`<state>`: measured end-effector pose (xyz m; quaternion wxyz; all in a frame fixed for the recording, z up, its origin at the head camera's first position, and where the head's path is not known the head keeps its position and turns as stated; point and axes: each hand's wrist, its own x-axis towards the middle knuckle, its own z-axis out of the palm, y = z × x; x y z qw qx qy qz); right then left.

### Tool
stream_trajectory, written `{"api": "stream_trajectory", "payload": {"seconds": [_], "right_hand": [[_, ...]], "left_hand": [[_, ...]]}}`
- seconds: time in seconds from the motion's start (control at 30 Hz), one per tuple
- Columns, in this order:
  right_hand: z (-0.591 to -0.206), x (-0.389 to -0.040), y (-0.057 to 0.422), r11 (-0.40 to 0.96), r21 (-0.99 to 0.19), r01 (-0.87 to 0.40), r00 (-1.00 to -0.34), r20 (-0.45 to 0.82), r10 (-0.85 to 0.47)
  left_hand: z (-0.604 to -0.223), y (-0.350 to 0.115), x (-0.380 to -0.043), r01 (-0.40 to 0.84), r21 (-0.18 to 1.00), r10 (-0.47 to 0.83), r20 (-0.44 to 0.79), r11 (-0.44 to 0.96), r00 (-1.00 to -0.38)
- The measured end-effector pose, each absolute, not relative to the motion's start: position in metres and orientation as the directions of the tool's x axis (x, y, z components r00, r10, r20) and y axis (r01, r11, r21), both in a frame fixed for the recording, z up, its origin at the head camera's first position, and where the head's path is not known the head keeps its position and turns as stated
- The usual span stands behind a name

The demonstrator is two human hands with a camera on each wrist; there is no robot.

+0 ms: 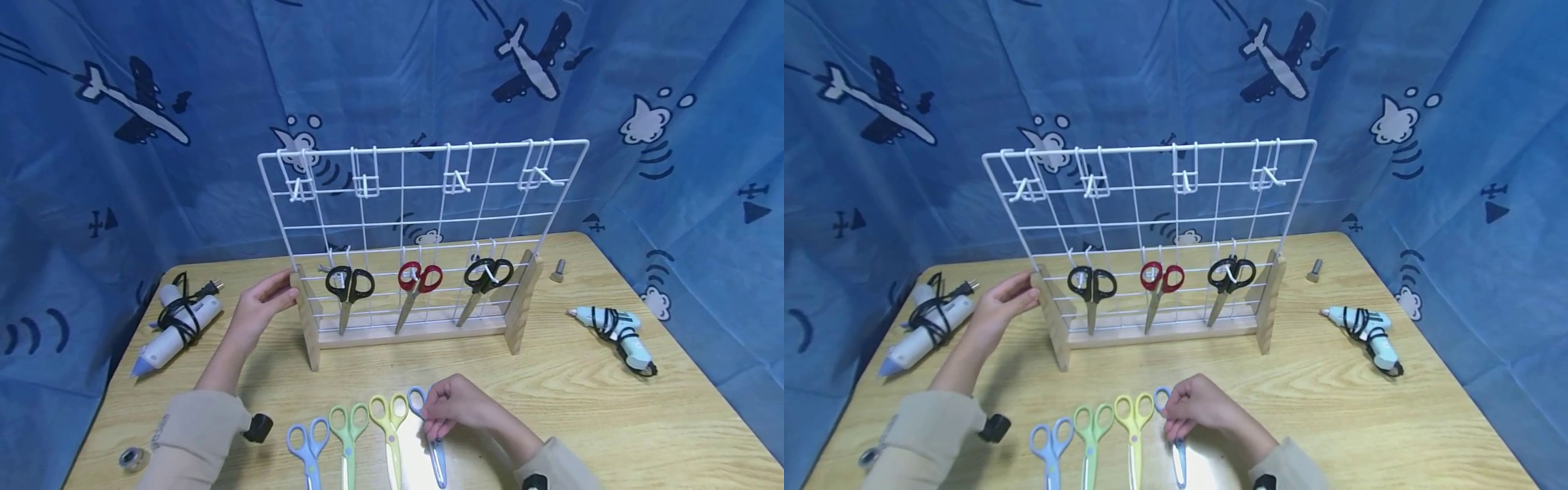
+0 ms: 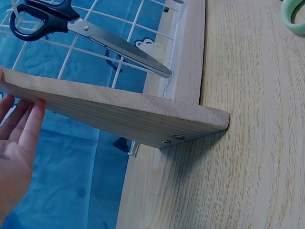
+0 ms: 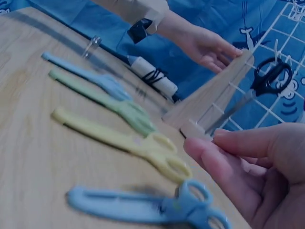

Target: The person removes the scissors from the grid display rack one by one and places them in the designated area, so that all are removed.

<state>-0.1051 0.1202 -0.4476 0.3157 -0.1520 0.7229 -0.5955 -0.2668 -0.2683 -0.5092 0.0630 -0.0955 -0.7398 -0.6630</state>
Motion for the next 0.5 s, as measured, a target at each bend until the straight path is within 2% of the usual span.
{"api": "stream_trajectory", "payload": {"seconds": [0.33, 0.5], "right_hand": [[-0.435, -0.136, 0.084, 0.143, -0.974, 0.175, -0.802, -0.225, -0.554], [-0.427, -0.156, 0.067, 0.039, -0.99, 0.133, -0.848, -0.134, -0.512]], "left_hand": [[-0.511, -0.269, -0.266, 0.212, 0.973, 0.065, 0.207, 0.09, -0.976], [-0.51, -0.269, -0.267, 0.219, 0.972, 0.064, 0.214, 0.089, -0.975]]}}
